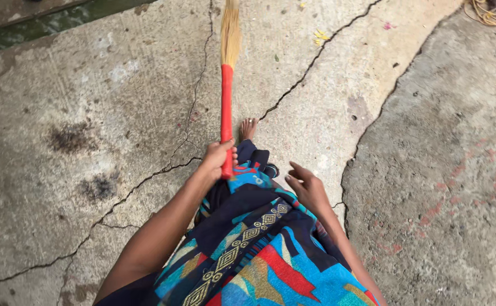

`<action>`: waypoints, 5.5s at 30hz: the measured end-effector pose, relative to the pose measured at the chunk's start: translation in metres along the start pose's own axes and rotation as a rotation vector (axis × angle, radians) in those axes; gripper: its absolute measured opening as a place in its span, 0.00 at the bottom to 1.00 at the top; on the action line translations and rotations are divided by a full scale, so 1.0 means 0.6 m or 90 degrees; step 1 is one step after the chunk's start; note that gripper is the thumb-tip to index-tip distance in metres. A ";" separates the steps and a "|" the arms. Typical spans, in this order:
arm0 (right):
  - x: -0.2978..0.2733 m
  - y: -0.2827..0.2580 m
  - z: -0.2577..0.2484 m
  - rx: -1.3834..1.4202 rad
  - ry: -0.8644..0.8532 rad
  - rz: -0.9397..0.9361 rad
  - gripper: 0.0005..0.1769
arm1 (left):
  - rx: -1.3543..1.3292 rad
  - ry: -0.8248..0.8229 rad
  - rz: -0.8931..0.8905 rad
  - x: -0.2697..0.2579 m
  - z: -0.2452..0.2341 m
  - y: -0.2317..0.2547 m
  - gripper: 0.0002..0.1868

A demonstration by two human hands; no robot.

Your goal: The person sweeps an outdoor concrete area using a small handheld broom, moving debris, dry leaves, and small twigs across the ground and around objects like a motorcycle, logs, and buckets.

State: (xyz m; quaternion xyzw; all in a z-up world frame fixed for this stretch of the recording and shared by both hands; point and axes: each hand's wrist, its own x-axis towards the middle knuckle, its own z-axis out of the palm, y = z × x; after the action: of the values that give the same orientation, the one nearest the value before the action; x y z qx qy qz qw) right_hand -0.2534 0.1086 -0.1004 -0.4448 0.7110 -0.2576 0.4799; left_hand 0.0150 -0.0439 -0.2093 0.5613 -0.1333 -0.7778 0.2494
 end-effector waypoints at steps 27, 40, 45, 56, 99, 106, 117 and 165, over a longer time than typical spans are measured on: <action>0.189 0.099 -0.247 -0.286 -0.068 0.171 0.28 | 0.545 -0.096 0.225 0.267 0.211 0.157 0.34; 0.327 0.201 -0.387 -0.251 -0.139 0.151 0.27 | 0.414 0.286 -0.059 0.422 0.128 0.287 0.13; 0.416 0.216 -0.484 -0.300 -0.185 0.129 0.27 | 0.903 0.141 0.033 0.509 0.445 0.128 0.36; 0.478 0.289 -0.666 -0.342 -0.207 0.079 0.28 | 0.700 -0.135 0.221 0.438 0.691 0.133 0.49; 0.392 0.098 -0.661 -0.112 -0.088 0.303 0.35 | 0.930 -0.342 0.264 0.571 0.675 0.135 0.35; 0.325 0.084 -0.664 -0.107 -0.072 0.353 0.29 | 1.000 -0.320 0.107 0.420 0.691 0.284 0.45; 0.304 0.172 -0.629 -0.093 -0.028 0.337 0.33 | 1.324 -0.282 0.058 0.490 0.652 0.399 0.35; 0.426 0.142 -0.718 -0.030 -0.042 0.296 0.24 | 0.401 0.256 -0.057 0.560 0.504 0.375 0.19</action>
State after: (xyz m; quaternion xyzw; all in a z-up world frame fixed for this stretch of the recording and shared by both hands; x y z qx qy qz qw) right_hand -0.7155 -0.1025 -0.1087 -0.2888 0.7838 -0.1086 0.5389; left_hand -0.2977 -0.4355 -0.2695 0.7572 -0.2900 -0.5831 0.0513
